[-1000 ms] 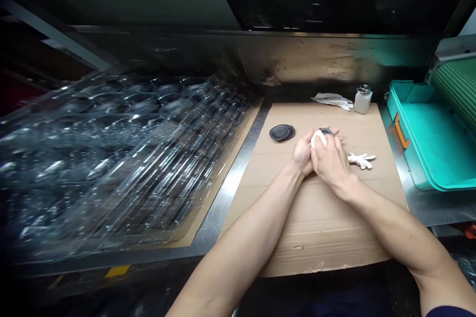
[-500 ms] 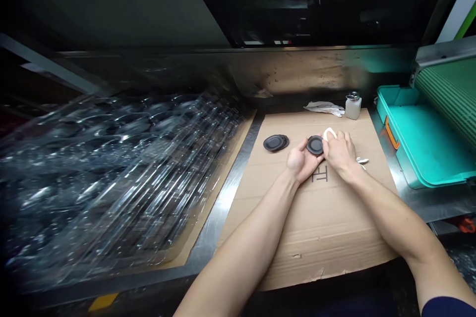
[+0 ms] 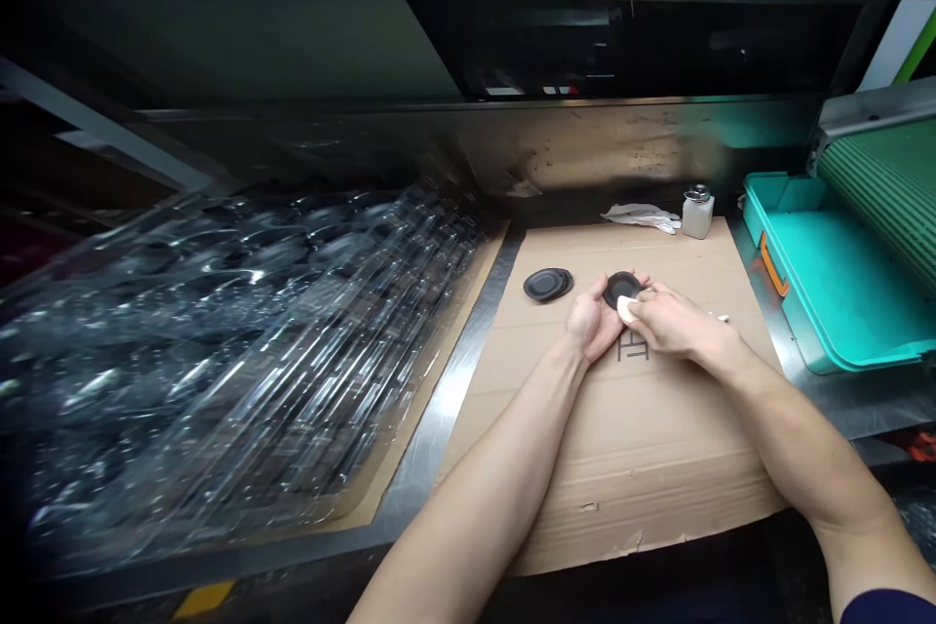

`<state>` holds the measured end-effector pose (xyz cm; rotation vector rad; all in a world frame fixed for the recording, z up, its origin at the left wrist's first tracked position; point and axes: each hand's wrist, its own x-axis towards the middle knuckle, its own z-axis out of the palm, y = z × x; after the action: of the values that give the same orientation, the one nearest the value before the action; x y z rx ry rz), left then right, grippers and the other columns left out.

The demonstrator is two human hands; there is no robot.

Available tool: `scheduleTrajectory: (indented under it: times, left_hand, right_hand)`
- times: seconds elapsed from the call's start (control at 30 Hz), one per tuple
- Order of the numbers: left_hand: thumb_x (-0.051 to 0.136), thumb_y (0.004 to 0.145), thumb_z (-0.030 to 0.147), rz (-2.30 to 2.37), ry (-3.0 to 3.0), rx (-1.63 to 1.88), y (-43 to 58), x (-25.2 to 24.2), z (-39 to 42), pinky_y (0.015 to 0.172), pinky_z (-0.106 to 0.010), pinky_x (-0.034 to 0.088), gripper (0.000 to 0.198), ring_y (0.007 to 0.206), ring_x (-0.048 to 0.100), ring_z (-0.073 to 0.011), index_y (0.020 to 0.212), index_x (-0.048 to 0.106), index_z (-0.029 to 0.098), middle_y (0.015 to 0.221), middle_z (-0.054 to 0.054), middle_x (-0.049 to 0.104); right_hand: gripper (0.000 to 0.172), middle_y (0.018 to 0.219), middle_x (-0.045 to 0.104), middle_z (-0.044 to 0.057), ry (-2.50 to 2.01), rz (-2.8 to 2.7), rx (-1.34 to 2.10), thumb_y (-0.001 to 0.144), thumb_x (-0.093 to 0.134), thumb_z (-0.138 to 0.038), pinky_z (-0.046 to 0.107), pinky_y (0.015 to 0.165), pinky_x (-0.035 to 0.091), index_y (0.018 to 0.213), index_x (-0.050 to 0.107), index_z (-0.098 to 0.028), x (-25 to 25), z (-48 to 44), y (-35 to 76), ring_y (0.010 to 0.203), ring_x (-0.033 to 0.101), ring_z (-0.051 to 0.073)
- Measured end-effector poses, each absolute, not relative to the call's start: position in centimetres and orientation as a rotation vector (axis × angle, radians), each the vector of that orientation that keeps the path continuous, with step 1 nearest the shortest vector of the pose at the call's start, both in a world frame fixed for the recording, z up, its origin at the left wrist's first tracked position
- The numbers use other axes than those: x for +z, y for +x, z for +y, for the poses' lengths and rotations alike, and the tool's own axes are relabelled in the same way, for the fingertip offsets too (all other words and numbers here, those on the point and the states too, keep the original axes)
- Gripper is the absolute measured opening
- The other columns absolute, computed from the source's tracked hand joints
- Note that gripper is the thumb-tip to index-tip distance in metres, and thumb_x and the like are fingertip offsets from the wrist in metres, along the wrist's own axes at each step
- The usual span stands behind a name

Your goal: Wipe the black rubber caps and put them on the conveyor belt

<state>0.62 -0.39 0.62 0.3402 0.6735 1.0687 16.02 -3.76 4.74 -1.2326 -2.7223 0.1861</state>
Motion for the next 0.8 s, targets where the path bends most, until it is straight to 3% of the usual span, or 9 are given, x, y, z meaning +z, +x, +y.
scheduleTrajectory:
  times: [0.13,0.33,0.57,0.67,0.8]
  left_hand:
    - [0.036,0.11,0.035,0.669,0.368,1.084,1.0,0.3,-0.3,0.108,-0.046,0.056,0.04,0.119,0.07,-0.0272,0.109,0.068,0.011,0.118,-0.018,0.076]
    - [0.033,0.111,0.036,0.678,0.295,1.083,1.1,0.3,-0.2,0.101,-0.043,0.059,0.044,0.11,0.073,-0.0256,0.103,0.069,0.012,0.108,-0.016,0.077]
    - [0.034,0.112,0.031,0.619,0.228,1.111,1.6,0.6,-0.3,0.082,-0.025,0.059,0.041,0.081,0.071,-0.0145,0.101,0.07,0.014,0.094,-0.009,0.077]
    - [0.034,0.111,0.033,0.609,0.202,1.121,1.4,0.8,-0.3,0.092,-0.03,0.06,0.04,0.089,0.073,-0.0165,0.105,0.069,0.014,0.102,-0.01,0.078]
    - [0.036,0.109,0.031,0.584,0.219,1.142,1.2,1.1,-0.7,0.11,-0.042,0.054,0.037,0.117,0.072,-0.0236,0.123,0.066,0.015,0.127,-0.014,0.075]
  right_hand:
    - [0.032,0.119,0.069,0.018,-1.566,-2.621,-0.017,0.108,0.043,-0.025,0.041,0.097,0.045,0.121,0.068,-0.011,5.3,-4.1,16.0,0.11,0.057,0.031]
    - [0.037,0.132,0.066,0.018,-1.585,-2.655,-0.033,0.108,0.042,-0.026,0.041,0.101,0.047,0.133,0.065,-0.012,5.3,-4.6,15.0,0.119,0.054,0.032]
    - [0.047,0.141,0.063,0.018,-1.797,-2.338,-0.034,0.11,0.038,-0.033,0.043,0.102,0.049,0.147,0.057,-0.011,4.4,-3.8,13.6,0.124,0.052,0.033]
    - [0.046,0.137,0.064,0.019,-1.892,-2.23,0.003,0.109,0.04,-0.035,0.044,0.099,0.051,0.143,0.06,-0.012,4.0,-3.9,13.1,0.123,0.052,0.034]
    - [0.046,0.14,0.063,0.018,-1.793,-2.278,0.047,0.109,0.042,-0.037,0.043,0.096,0.053,0.143,0.061,-0.014,3.3,-4.9,12.0,0.121,0.052,0.033]
